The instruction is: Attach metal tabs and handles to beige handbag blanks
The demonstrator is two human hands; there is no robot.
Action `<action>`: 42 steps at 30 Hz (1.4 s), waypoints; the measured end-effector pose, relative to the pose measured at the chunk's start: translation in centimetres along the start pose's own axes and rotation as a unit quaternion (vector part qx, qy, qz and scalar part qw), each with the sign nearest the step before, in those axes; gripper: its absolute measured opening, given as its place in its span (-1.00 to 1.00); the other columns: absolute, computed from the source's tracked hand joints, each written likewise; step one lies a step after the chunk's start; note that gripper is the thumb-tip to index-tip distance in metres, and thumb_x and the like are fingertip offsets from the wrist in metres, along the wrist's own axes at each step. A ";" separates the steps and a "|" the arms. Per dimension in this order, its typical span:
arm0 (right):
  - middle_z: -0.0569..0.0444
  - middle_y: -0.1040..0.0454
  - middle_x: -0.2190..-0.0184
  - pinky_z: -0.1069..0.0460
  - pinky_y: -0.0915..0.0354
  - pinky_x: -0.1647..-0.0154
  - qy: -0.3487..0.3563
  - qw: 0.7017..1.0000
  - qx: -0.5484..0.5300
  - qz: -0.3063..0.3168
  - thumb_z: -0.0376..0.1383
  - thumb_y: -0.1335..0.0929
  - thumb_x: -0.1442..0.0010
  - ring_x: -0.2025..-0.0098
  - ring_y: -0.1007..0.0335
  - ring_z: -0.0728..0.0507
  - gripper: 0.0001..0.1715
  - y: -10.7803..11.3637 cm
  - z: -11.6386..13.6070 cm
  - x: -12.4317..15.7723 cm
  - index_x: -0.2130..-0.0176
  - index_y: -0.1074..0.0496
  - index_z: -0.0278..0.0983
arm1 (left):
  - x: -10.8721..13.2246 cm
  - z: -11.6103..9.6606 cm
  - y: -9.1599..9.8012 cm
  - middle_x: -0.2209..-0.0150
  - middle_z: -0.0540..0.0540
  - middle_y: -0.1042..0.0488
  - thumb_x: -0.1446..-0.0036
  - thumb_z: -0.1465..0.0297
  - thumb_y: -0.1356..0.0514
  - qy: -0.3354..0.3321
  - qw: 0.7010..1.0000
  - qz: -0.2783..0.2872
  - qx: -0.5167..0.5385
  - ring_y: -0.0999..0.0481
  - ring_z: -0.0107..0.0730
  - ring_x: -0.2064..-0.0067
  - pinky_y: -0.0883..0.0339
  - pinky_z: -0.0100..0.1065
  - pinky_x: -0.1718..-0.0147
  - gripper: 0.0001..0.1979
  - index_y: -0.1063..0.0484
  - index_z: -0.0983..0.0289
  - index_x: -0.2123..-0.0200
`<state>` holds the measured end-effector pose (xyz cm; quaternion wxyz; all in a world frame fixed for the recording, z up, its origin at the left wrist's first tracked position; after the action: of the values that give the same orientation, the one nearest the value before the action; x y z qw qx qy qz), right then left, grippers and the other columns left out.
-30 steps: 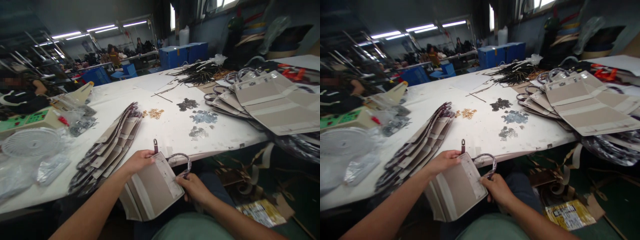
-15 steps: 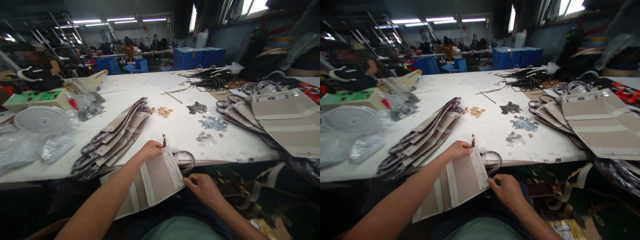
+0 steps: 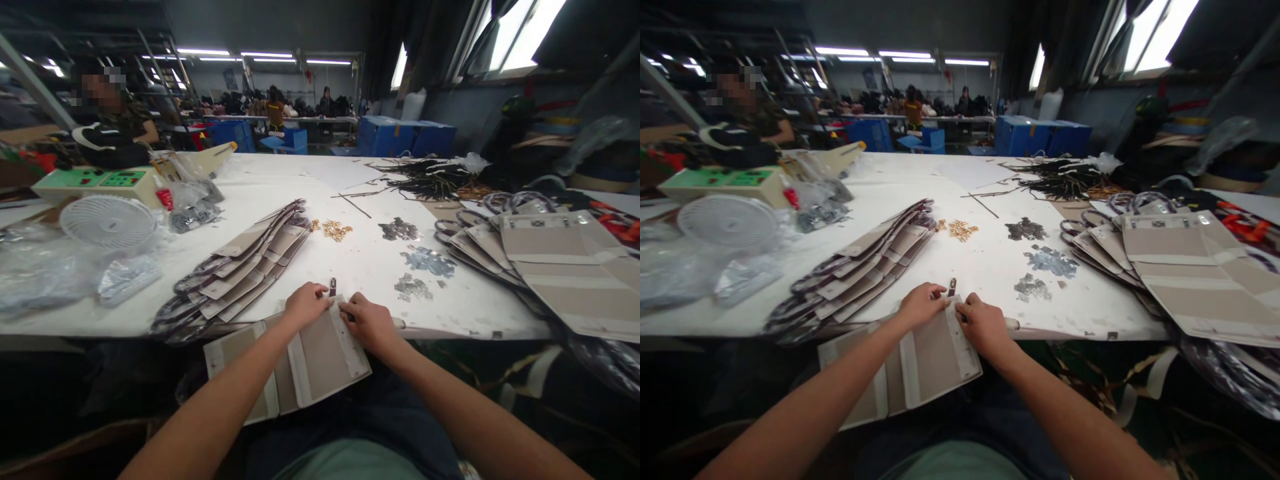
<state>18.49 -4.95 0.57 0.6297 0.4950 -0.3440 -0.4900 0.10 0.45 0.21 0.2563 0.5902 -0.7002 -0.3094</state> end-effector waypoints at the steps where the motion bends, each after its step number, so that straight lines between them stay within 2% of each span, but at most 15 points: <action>1: 0.06 -0.52 0.00 0.04 -0.21 0.26 0.000 1.000 0.002 -0.003 -0.11 -0.26 -0.47 0.11 -0.52 -0.13 -0.62 -0.1 0.1 0.3 -0.15 -0.54 0.01 | 1.2 -0.1 0.0 0.02 0.19 -0.62 -0.16 0.29 -0.32 -0.007 1.000 -0.028 -0.010 -0.47 0.01 -0.13 -0.30 -0.09 -0.13 -0.66 -0.62 0.25 0.01; 3: 0.06 -0.53 0.00 0.04 -0.21 0.27 -0.002 1.000 0.002 -0.009 -0.10 -0.26 -0.47 0.10 -0.52 -0.14 -0.61 -0.3 0.1 0.8 -0.17 -0.52 0.02 | 3.9 -0.1 -0.4 -0.10 0.24 -0.56 -0.28 0.31 -0.23 -0.041 0.996 -0.075 -0.037 -0.38 0.04 -0.24 -0.20 0.03 -0.25 -0.67 -0.57 0.25 -0.06; 6: 0.07 -0.54 0.00 0.04 -0.21 0.26 -0.004 1.000 -0.004 -0.010 -0.12 -0.29 -0.46 0.09 -0.53 -0.15 -0.63 -0.2 0.3 0.8 -0.16 -0.53 0.01 | 7.3 0.0 -1.6 -0.14 0.22 -0.54 -0.33 0.37 -0.17 -0.145 0.976 -0.122 -0.107 -0.40 0.00 -0.22 -0.20 0.09 -0.28 -0.65 -0.52 0.22 -0.14; 9: 0.08 -0.55 0.00 0.03 -0.22 0.25 0.002 1.000 -0.005 -0.008 -0.13 -0.28 -0.46 0.09 -0.54 -0.15 -0.62 -0.2 0.4 0.8 -0.17 -0.53 0.01 | 8.7 0.4 -2.9 -0.21 0.23 -0.50 -0.34 0.40 -0.14 -0.191 0.955 -0.142 -0.176 -0.41 0.00 -0.24 -0.17 0.12 -0.34 -0.57 -0.44 0.24 -0.24; 16: 0.06 -0.56 -0.03 0.04 -0.24 0.22 0.020 0.999 0.018 0.025 -0.14 -0.22 -0.49 0.07 -0.55 -0.14 -0.58 -0.4 0.6 0.6 -0.21 -0.50 -0.01 | 8.6 0.8 -3.9 -0.27 0.22 -0.44 -0.42 0.37 -0.06 -0.172 0.951 -0.115 -0.230 -0.35 -0.01 -0.31 -0.07 0.14 -0.41 -0.54 -0.34 0.26 -0.33; 21: 0.04 -0.56 -0.04 0.02 -0.27 0.15 0.045 0.998 0.025 0.038 -0.21 -0.25 -0.45 0.03 -0.54 -0.18 -0.55 -0.4 0.3 0.3 -0.25 -0.46 -0.05 | 8.4 1.0 -4.2 -0.26 0.25 -0.44 -0.43 0.37 -0.05 -0.178 0.944 -0.122 -0.248 -0.35 0.00 -0.31 -0.03 0.13 -0.42 -0.53 -0.31 0.27 -0.35; 28: -0.03 -0.55 -0.05 -0.01 -0.32 0.12 0.066 0.996 0.040 0.053 -0.31 -0.28 -0.38 0.00 -0.53 -0.21 -0.53 -0.2 0.9 0.1 -0.22 -0.45 -0.14 | 7.8 1.1 -4.4 -0.23 0.29 -0.48 -0.43 0.36 -0.04 -0.194 0.932 -0.136 -0.273 -0.40 0.07 -0.26 -0.09 0.15 -0.37 -0.53 -0.36 0.29 -0.33; 31: 0.00 -0.56 -0.04 0.01 -0.33 0.15 0.070 0.996 0.031 0.051 -0.25 -0.29 -0.40 0.06 -0.55 -0.19 -0.61 0.3 0.9 -0.2 -0.16 -0.51 -0.12 | 7.7 1.2 -4.2 -0.22 0.28 -0.49 -0.42 0.35 -0.05 -0.202 0.929 -0.138 -0.277 -0.42 0.05 -0.24 -0.13 0.14 -0.36 -0.53 -0.36 0.24 -0.34; 34: 0.05 -0.60 0.02 0.04 -0.32 0.10 0.039 0.999 -0.011 0.017 -0.16 -0.31 -0.42 0.06 -0.55 -0.14 -0.68 1.7 -1.2 -0.6 -0.06 -0.59 -0.10 | 7.6 1.5 -4.0 -0.21 0.25 -0.49 -0.40 0.34 -0.07 -0.209 0.930 -0.148 -0.264 -0.42 0.03 -0.23 -0.17 0.12 -0.34 -0.52 -0.36 0.19 -0.34; 37: 0.06 -0.63 0.02 0.04 -0.31 0.00 -0.049 0.998 -0.021 -0.036 -0.17 -0.35 -0.39 -0.03 -0.52 -0.15 -0.69 3.7 -6.1 -0.6 -0.03 -0.63 -0.12 | 7.4 2.0 -4.0 -0.22 0.24 -0.48 -0.40 0.34 -0.09 -0.209 0.935 -0.153 -0.242 -0.41 0.03 -0.23 -0.18 0.12 -0.34 -0.52 -0.37 0.18 -0.34; 40: 0.02 -0.62 -0.02 -0.01 -0.32 0.00 -0.148 0.988 0.034 -0.023 -0.15 -0.37 -0.36 -0.06 -0.50 -0.21 -0.68 4.8 -11.6 0.0 -0.01 -0.66 -0.12 | 7.4 2.3 -4.1 -0.22 0.25 -0.47 -0.39 0.34 -0.10 -0.205 0.939 -0.151 -0.231 -0.39 0.05 -0.23 -0.17 0.12 -0.34 -0.52 -0.38 0.20 -0.33; 42: -0.02 -0.61 -0.01 -0.03 -0.32 0.02 -0.182 0.982 0.050 -0.004 -0.13 -0.37 -0.35 -0.05 -0.51 -0.24 -0.65 4.7 -14.2 0.4 -0.02 -0.66 -0.13 | 7.4 2.3 -4.1 -0.21 0.24 -0.48 -0.38 0.34 -0.12 -0.198 0.942 -0.149 -0.227 -0.39 0.05 -0.22 -0.17 0.11 -0.34 -0.53 -0.39 0.21 -0.32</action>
<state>32.97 -1.15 1.17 0.5294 0.4298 -0.4750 -0.5563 -0.09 -7.03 -4.44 0.1906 0.5408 -0.5516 -0.6057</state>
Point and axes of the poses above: each hand's wrist, its own x-axis away from the middle knuckle, its own y-axis out of the back of the hand, z = x × y, the point moved 3 cm from there along -x, towards the middle knuckle
